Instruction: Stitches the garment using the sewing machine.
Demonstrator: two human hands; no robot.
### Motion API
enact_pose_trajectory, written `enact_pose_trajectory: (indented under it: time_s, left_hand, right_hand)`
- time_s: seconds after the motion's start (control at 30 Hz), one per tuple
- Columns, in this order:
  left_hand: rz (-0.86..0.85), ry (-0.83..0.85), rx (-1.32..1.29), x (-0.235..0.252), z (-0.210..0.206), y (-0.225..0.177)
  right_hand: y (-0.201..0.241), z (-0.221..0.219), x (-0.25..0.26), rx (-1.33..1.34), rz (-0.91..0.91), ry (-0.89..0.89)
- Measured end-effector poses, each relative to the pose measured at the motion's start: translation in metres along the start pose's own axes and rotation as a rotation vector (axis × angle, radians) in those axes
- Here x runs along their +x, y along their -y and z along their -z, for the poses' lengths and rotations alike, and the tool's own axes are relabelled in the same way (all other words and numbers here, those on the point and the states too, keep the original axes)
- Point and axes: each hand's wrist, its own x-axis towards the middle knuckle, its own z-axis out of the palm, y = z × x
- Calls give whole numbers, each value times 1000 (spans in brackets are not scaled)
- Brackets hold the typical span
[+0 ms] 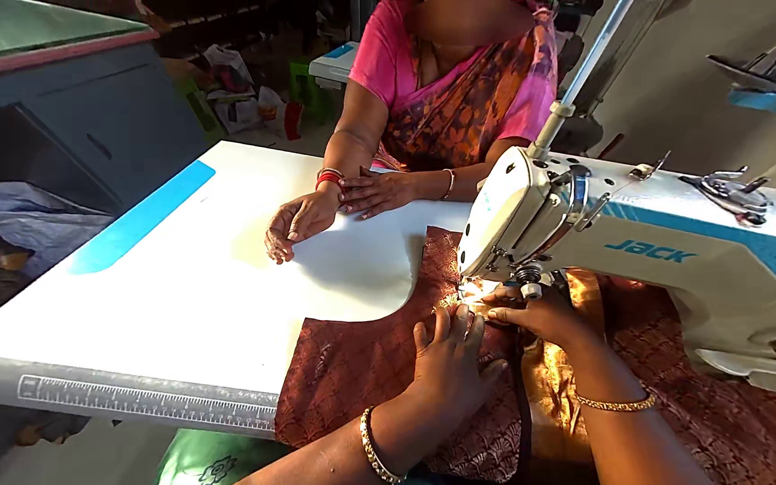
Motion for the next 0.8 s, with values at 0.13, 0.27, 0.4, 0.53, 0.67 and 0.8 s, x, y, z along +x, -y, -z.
enact_pose_trajectory:
  time_s: [0.13, 0.27, 0.4, 0.53, 0.67, 0.8]
  left_hand:
    - [5, 24, -8, 1, 8, 2]
    - [-12, 44, 12, 1, 12, 6]
    - [-49, 44, 71, 3, 18, 7]
    - [-68, 33, 132, 3, 19, 4]
    - [-30, 59, 82, -4, 10, 2]
    - [4, 67, 55, -6, 7, 0]
  right_hand:
    - [2, 3, -2, -65, 8, 22]
    - [3, 6, -6, -122, 65, -8]
    - [-2, -4, -8, -95, 213, -51]
    - [15, -3, -11, -173, 123, 30]
    - [29, -8, -19, -319, 38, 71]
    - [39, -23, -26, -463, 80, 36]
